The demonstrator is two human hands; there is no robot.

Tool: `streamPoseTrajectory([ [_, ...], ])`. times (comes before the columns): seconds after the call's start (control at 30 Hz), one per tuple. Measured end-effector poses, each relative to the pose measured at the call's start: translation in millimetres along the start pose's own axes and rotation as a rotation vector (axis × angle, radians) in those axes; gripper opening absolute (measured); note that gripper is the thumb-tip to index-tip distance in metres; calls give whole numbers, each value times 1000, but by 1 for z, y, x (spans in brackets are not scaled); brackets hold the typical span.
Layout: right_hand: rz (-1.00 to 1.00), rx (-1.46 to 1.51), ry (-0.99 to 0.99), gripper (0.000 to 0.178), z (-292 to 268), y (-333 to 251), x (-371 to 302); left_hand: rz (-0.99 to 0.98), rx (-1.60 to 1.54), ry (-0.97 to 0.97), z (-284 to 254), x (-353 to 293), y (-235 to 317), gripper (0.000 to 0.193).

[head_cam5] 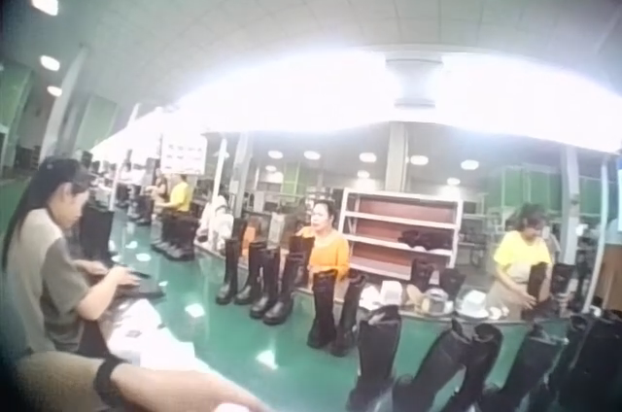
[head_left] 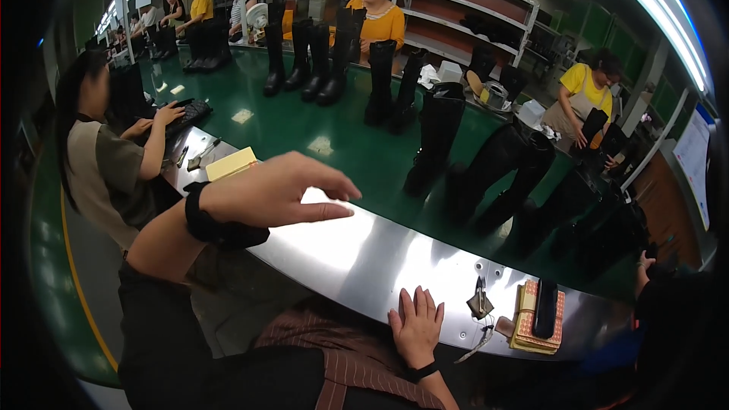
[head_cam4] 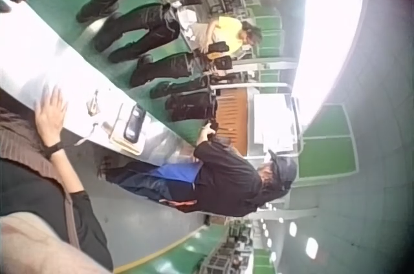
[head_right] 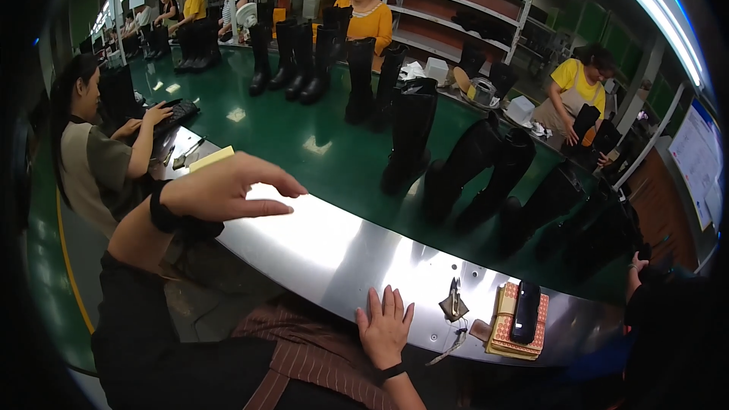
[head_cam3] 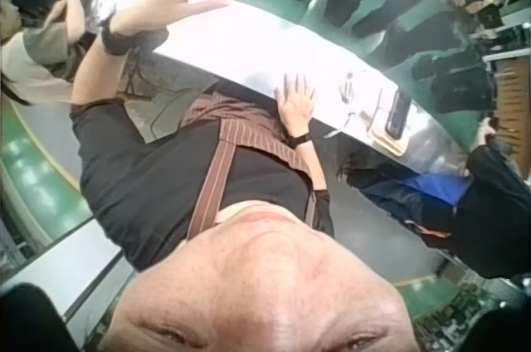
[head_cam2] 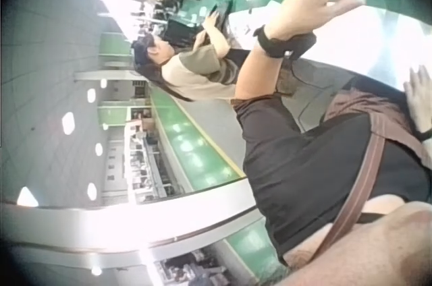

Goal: The recorder inspects and cleans pairs of black boots on a factory assembly line.

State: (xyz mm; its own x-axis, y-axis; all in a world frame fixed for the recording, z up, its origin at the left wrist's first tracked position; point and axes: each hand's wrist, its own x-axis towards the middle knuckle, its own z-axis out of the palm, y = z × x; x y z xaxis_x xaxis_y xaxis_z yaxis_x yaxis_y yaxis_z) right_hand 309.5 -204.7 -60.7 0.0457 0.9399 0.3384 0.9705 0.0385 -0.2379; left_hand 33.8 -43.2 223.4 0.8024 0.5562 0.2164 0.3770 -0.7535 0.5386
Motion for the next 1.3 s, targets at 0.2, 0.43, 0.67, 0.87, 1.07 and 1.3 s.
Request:
streamPoseTrajectory([
  [0.2, 14, -4, -17, 49, -2, 0, 4, -38, 149, 446, -31, 95, -36, 27],
  [0.43, 49, -12, -52, 51, 1, 2, 6, -439, 101, 220, -25, 190, -194, 35],
  [0.67, 62, -59, -46, 50, 7, 6, 7, -500, 17, 120, -3, 240, -244, 35],
  [0.87, 58, -64, -49, 49, 7, 10, 8, -125, -87, 101, 103, 229, -196, 56],
  [1.07, 36, -87, 18, 49, 9, 10, 7, 52, 74, 459, 170, 265, -136, 87],
  [1.3, 46, -49, 2, 50, 6, 9, 9, -325, 15, 533, 231, 326, -73, 99],
])
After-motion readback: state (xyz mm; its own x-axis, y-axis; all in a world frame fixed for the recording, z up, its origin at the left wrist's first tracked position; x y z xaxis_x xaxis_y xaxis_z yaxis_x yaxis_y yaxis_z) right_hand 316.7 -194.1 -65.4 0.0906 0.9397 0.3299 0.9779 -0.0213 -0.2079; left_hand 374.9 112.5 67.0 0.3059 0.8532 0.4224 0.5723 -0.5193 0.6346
